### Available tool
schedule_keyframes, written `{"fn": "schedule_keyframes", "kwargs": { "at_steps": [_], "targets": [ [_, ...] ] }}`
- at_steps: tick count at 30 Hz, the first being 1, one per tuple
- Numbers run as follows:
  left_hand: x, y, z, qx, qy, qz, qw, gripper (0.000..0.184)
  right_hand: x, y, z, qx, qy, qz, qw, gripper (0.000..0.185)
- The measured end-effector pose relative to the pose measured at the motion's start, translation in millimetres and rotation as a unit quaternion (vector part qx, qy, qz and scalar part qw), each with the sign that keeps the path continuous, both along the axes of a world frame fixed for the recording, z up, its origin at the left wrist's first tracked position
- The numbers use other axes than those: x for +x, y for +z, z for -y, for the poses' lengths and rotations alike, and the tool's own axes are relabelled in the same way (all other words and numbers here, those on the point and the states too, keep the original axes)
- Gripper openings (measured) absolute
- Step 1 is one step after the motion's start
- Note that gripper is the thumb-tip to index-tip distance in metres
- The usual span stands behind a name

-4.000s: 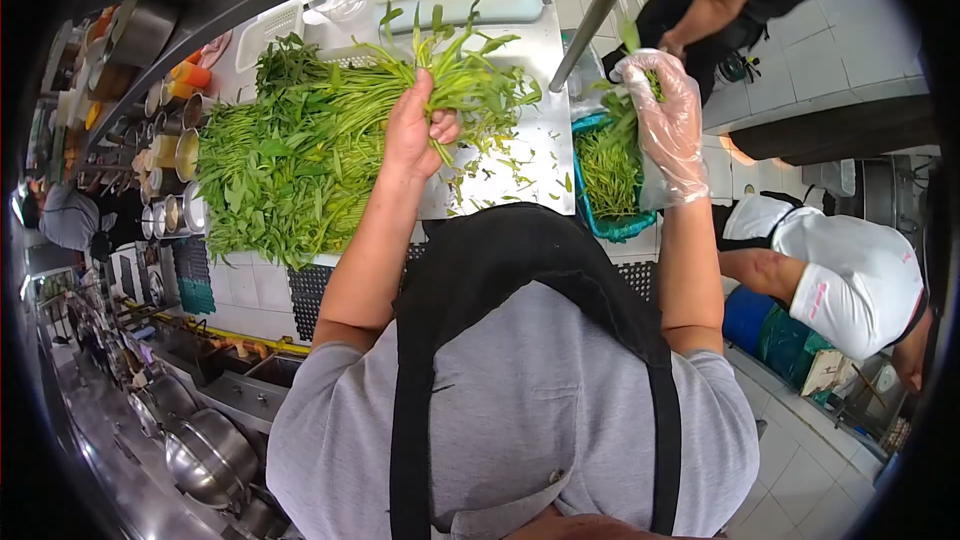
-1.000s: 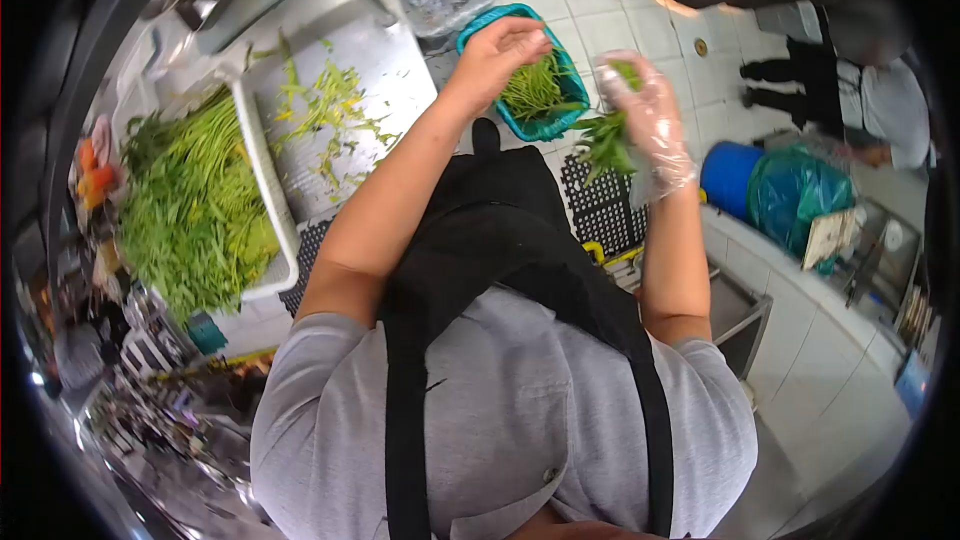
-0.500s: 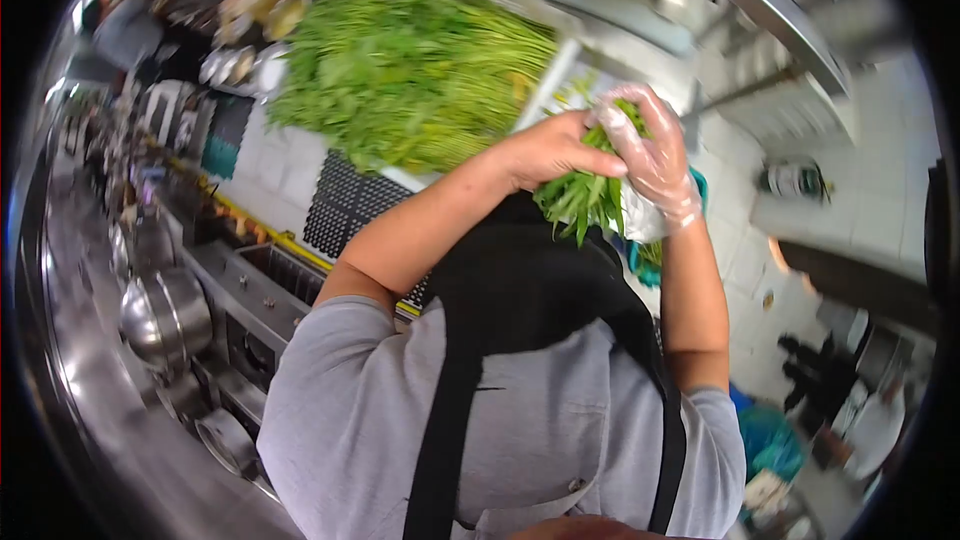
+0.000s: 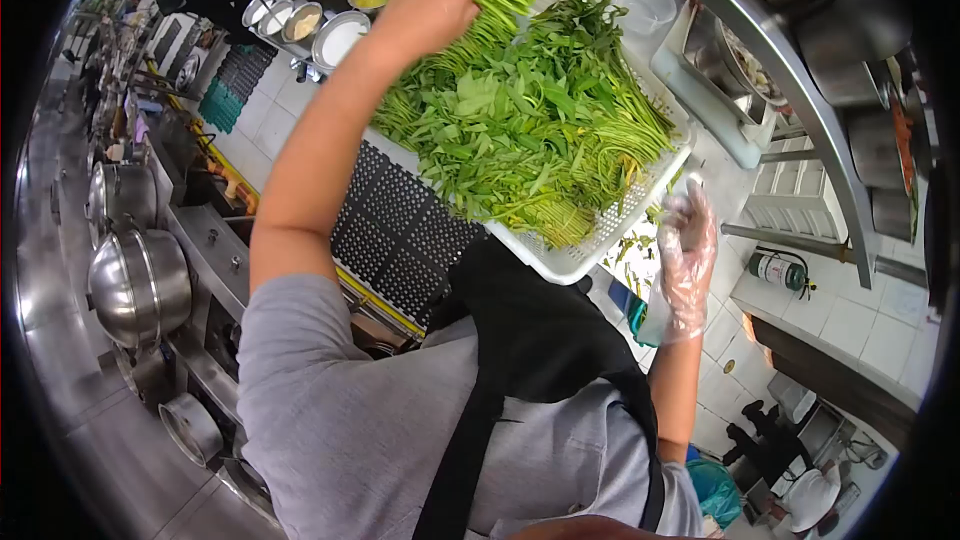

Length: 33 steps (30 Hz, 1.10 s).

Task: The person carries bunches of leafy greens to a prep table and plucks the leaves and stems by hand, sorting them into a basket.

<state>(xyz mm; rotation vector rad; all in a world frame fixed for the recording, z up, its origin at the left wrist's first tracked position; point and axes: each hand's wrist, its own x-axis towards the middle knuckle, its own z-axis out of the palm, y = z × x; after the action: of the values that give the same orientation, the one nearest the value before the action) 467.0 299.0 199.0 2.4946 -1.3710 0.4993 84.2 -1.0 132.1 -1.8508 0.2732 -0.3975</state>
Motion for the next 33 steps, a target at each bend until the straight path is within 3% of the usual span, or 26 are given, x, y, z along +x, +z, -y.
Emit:
{"fn": "schedule_keyframes", "kwargs": {
  "at_steps": [3,6,8,11,12,13,15,16,19,23,29,32,33],
  "targets": [
    [19.6,-10.6,-36.9,0.011,-0.034,0.007,0.999,0.044,-37.6,-9.9,-5.6,-0.018,-0.056,-0.074,0.995,0.084],
    [19.4,-40.7,-85.2,0.054,0.010,0.022,0.998,0.044,-70.7,-30.2,-2.4,-0.007,-0.127,-0.091,0.988,0.074],
    [23.2,-78.0,-114.4,0.037,0.027,0.075,0.996,0.047,-84.3,-48.8,-3.1,0.105,-0.160,-0.066,0.979,0.068],
    [-5.8,-108.4,-112.7,0.114,0.092,0.029,0.989,0.051,-80.6,-64.6,-7.7,0.075,-0.153,-0.127,0.977,0.064],
    [-14.9,-112.6,-105.5,0.207,0.120,-0.063,0.969,0.077,-70.3,-60.5,-13.9,0.050,-0.133,-0.140,0.980,0.064],
    [-19.8,-132.0,-112.3,0.205,0.124,-0.064,0.969,0.077,-60.8,-56.6,-19.6,0.048,-0.129,-0.140,0.980,0.064],
    [-27.6,-168.2,-121.0,0.226,0.065,-0.076,0.969,0.109,-36.2,-48.1,-31.8,-0.035,-0.056,-0.184,0.981,0.060],
    [-22.3,-174.8,-121.6,0.295,0.091,-0.169,0.936,0.124,-25.2,-40.6,-41.6,-0.038,-0.053,-0.209,0.976,0.063],
    [-3.2,-187.0,-130.9,0.248,0.079,-0.162,0.952,0.120,-14.3,-44.0,-53.1,-0.063,-0.001,-0.222,0.973,0.067],
    [-3.4,-172.5,-127.1,0.264,0.094,-0.157,0.947,0.117,-17.0,-46.0,-61.2,-0.073,0.036,-0.217,0.973,0.066],
    [-0.7,-106.2,-122.0,0.344,0.077,-0.178,0.919,0.137,-36.3,-38.0,-56.5,-0.042,-0.034,-0.261,0.964,0.061],
    [9.4,-92.9,-136.2,0.316,0.048,-0.184,0.929,0.135,-48.8,-42.5,-44.3,-0.044,-0.062,-0.243,0.967,0.057],
    [11.6,-83.3,-140.4,0.299,0.048,-0.186,0.935,0.117,-50.1,-41.7,-42.4,-0.042,-0.079,-0.245,0.965,0.056]
  ]
}}
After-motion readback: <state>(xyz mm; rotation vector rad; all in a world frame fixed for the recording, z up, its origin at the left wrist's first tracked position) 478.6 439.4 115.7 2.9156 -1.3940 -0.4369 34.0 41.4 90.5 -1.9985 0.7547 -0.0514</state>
